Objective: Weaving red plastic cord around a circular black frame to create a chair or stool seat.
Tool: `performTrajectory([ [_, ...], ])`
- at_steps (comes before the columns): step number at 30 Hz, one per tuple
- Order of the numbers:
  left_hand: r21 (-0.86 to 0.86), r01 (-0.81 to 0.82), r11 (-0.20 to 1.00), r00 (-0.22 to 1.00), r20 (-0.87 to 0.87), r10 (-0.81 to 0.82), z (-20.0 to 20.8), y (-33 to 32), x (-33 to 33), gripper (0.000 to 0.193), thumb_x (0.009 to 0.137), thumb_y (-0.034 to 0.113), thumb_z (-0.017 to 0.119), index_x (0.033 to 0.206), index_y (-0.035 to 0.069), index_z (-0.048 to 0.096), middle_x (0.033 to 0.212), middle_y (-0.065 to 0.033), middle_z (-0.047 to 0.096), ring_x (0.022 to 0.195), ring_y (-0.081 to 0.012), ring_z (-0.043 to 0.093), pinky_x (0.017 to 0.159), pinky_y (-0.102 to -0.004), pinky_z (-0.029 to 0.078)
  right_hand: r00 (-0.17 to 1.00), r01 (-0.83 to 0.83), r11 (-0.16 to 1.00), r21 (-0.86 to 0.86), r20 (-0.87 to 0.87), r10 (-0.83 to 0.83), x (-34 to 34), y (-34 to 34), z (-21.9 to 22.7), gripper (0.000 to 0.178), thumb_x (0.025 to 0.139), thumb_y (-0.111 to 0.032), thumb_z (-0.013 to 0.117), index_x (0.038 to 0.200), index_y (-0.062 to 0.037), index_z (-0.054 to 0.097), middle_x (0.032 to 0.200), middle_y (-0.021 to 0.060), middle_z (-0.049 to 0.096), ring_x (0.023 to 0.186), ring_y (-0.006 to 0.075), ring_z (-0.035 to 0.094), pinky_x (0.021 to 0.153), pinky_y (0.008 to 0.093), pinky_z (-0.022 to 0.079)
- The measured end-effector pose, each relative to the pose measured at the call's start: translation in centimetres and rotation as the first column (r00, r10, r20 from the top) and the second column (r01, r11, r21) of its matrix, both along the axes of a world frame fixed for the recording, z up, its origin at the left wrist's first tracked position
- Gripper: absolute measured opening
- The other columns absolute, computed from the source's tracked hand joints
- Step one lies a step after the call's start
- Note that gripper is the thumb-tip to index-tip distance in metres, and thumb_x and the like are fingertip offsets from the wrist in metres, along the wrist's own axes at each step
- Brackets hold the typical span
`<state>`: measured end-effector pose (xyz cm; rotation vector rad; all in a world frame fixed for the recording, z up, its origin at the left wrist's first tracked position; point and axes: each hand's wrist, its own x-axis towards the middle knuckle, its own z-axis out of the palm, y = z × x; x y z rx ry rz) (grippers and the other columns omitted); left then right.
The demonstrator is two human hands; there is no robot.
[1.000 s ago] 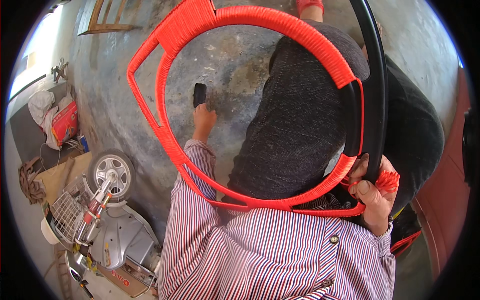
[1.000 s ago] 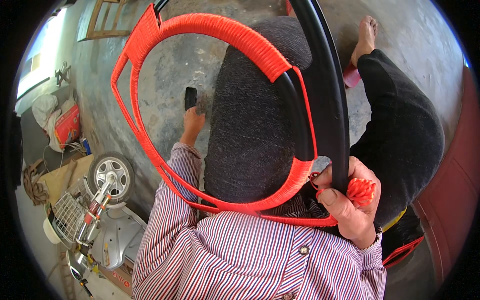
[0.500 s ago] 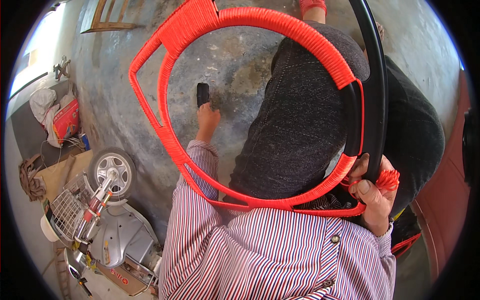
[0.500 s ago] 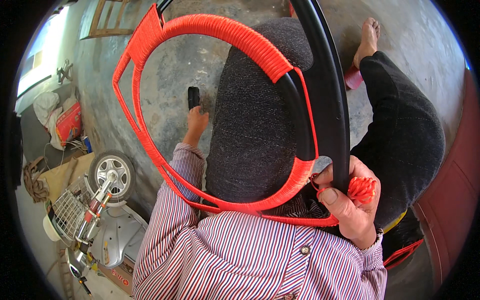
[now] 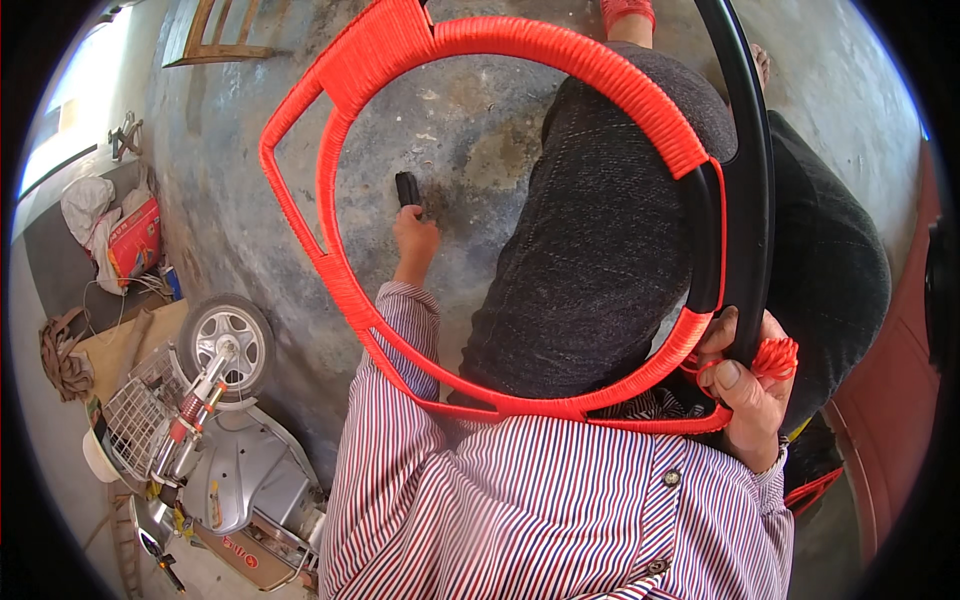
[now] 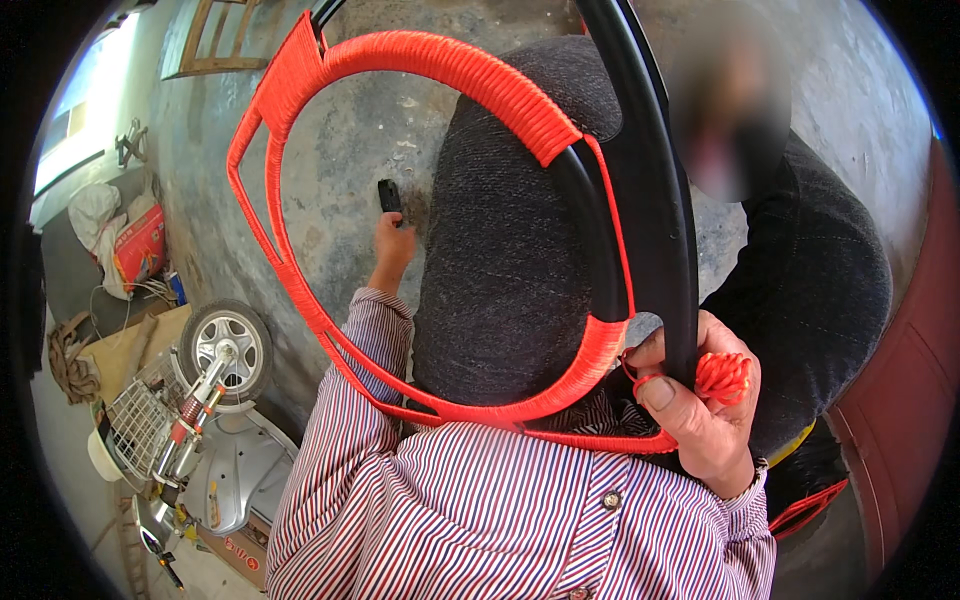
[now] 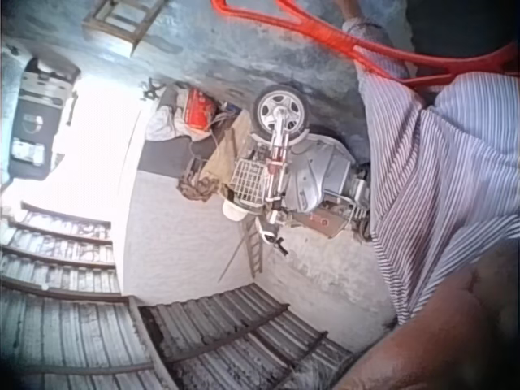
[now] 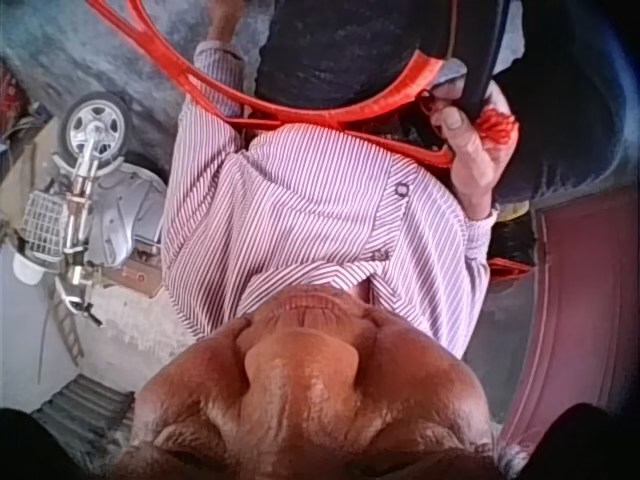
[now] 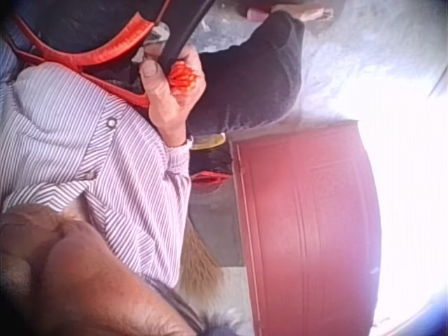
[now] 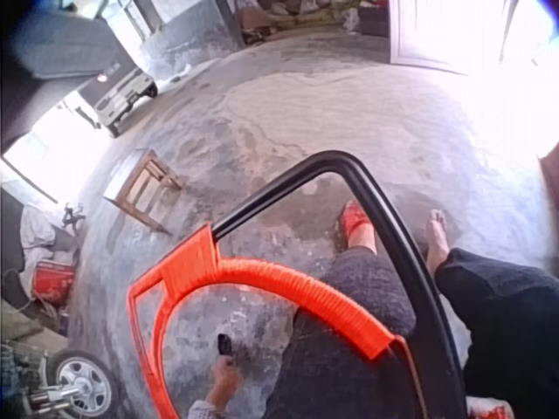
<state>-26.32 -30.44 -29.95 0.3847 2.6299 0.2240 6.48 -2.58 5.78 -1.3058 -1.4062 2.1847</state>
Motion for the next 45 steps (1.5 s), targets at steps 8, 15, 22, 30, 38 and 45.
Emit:
performTrajectory([
  [8,0.164,-0.28,0.946,0.952,-0.078,0.295,1.6,1.3,0.2,0.032,0.071,0.002,0.07,0.1,0.008,0.058,0.084,-0.0079,0.066,0.076,-0.0253,0.064,0.071,-0.0375,0.05,1.0,0.006,1.0,-0.007,0.008,-0.006,0.1,-0.1,-0.1,0.038,0.077,-0.028,0.076,0.093,0.0026,0.06,0.073,0.0071,0.061,0.064,0.0109,0.055,0.061,0.025,0.045],
  [15,0.505,-0.322,0.801,0.942,0.256,0.218,6.9,3.3,2.5,0.031,0.078,-0.003,0.066,0.108,0.006,0.06,0.091,-0.0038,0.066,0.08,-0.0117,0.062,0.071,-0.0275,0.049,0.999,0.0,1.0,-0.02,-0.033,-0.001,-0.1,0.0,-0.1,0.037,0.078,-0.028,0.076,0.092,0.0021,0.059,0.072,0.0065,0.06,0.06,0.0097,0.053,0.058,0.0233,0.043],
  [22,0.702,-0.552,0.45,0.799,0.6,0.043,13.4,6.5,4.4,0.03,0.081,-0.005,0.064,0.11,0.0,0.058,0.099,-0.0046,0.064,0.086,-0.0106,0.058,0.078,-0.0255,0.046,0.999,-0.003,1.0,-0.028,-0.035,0.002,0.2,-0.1,-0.3,0.036,0.079,-0.026,0.074,0.095,0.002,0.058,0.073,0.005,0.059,0.061,0.0078,0.051,0.058,0.0228,0.042],
  [30,0.767,-0.505,0.395,0.824,0.566,-0.045,16.5,7.5,5.1,0.028,0.081,0.0,0.068,0.108,0.001,0.059,0.098,-0.0047,0.064,0.085,-0.012,0.058,0.078,-0.027,0.046,0.998,0.004,0.999,-0.034,-0.065,-0.006,0.2,-0.1,-0.6,0.033,0.079,-0.024,0.073,0.095,0.0007,0.057,0.074,0.0047,0.059,0.063,0.0079,0.051,0.06,0.0231,0.042],
  [38,0.783,-0.531,0.324,0.802,0.588,-0.105,18.6,8.4,5.7,0.022,0.082,-0.003,0.066,0.104,0.001,0.06,0.098,-0.0055,0.064,0.088,-0.0136,0.06,0.081,-0.0287,0.048,0.998,0.008,1.0,-0.028,-0.06,-0.009,0.2,-0.1,-0.5,0.033,0.08,-0.025,0.072,0.094,0.0004,0.057,0.074,0.0044,0.059,0.063,0.0082,0.051,0.06,0.0238,0.042],
  [45,0.794,-0.531,0.295,0.803,0.583,-0.124,19.8,9.0,6.0,0.02,0.083,-0.004,0.065,0.101,0.0,0.06,0.099,-0.0072,0.064,0.089,-0.0148,0.06,0.081,-0.0306,0.049,0.995,0.035,0.994,-0.107,-0.086,-0.045,0.0,-0.1,-0.7,0.034,0.08,-0.025,0.074,0.094,0.0009,0.057,0.073,0.004,0.058,0.06,0.0079,0.052,0.057,0.0219,0.043],
])
